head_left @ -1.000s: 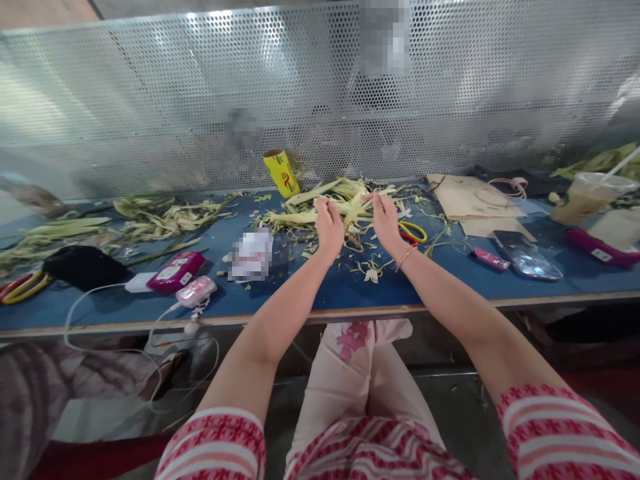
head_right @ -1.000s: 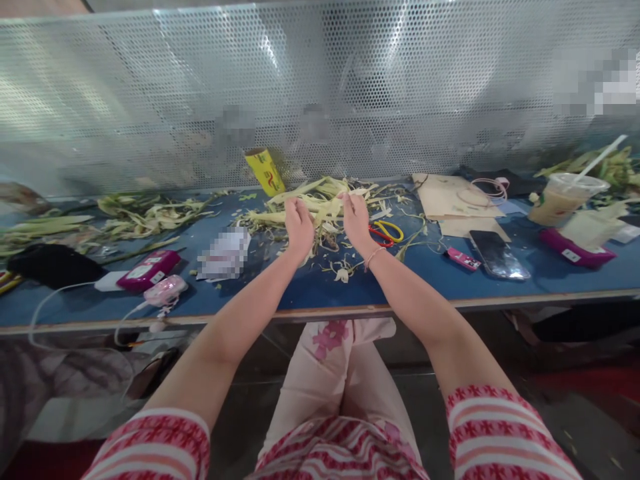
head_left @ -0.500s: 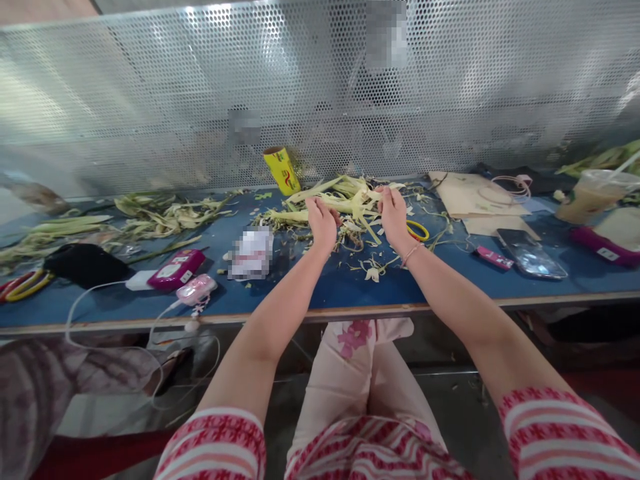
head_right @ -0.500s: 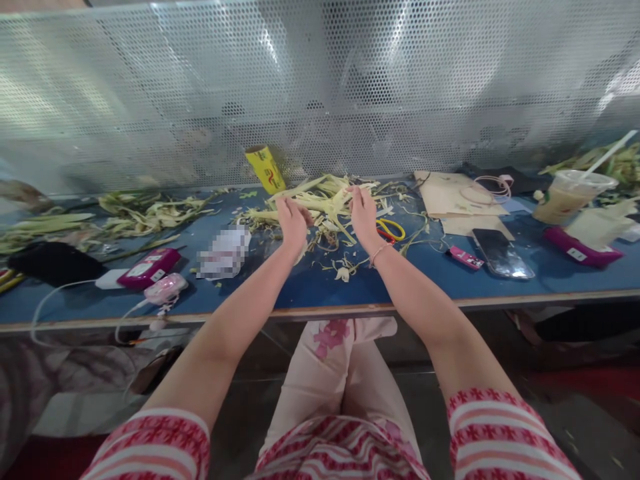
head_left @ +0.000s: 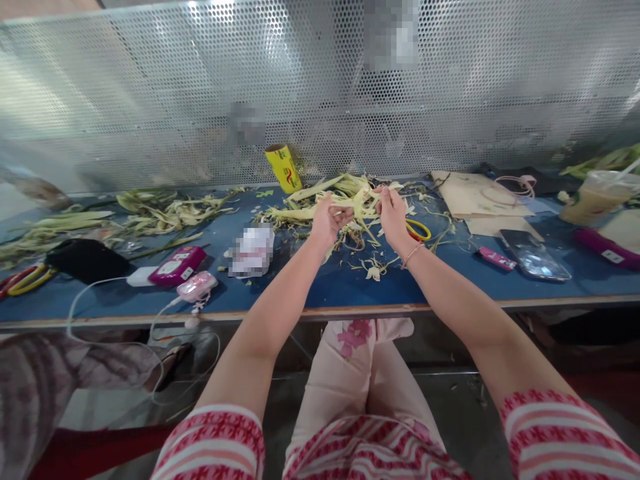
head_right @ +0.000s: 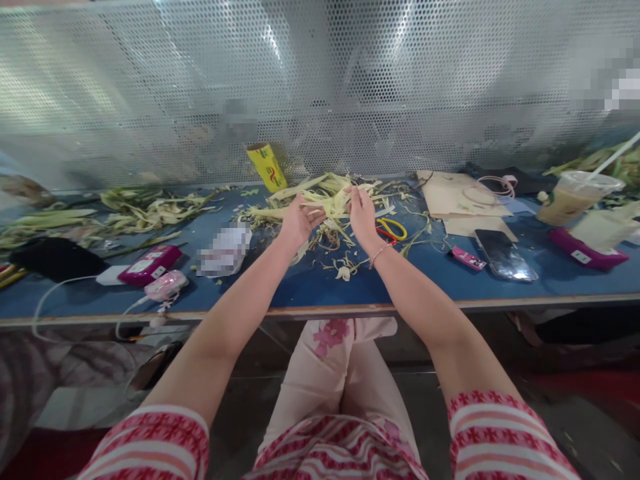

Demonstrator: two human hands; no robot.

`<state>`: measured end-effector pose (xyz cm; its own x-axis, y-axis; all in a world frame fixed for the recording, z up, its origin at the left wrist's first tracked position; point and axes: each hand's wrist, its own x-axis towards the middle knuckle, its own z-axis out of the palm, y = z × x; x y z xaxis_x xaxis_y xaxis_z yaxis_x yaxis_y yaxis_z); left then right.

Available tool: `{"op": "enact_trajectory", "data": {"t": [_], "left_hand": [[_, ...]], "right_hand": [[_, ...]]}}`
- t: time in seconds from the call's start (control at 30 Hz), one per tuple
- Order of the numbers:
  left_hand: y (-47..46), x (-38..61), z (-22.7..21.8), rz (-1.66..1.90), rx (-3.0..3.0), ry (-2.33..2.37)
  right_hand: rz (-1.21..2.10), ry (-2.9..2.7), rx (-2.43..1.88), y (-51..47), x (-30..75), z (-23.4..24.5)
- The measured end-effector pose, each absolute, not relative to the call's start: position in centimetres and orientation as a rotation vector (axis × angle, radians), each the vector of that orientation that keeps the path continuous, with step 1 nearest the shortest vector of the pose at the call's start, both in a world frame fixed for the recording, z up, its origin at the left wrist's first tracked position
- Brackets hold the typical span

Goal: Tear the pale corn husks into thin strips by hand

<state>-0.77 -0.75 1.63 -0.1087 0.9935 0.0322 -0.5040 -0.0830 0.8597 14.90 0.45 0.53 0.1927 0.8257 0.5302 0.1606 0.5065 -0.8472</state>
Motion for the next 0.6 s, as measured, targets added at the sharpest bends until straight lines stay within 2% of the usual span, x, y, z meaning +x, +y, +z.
{"op": "enact_trajectory", "data": {"t": [0.37,0.6], "left_hand": [[-0.9,-1.3,2.0,1.342,0.728,0.902],[-0.8,-1.8,1.4,1.156,1.039,0.974]], "right_hand": [[0.571,-1.344,-0.908,0.7,15.1,0.5],[0.609,-1.34,-0.95,1.2,15.2,0.3]]}}
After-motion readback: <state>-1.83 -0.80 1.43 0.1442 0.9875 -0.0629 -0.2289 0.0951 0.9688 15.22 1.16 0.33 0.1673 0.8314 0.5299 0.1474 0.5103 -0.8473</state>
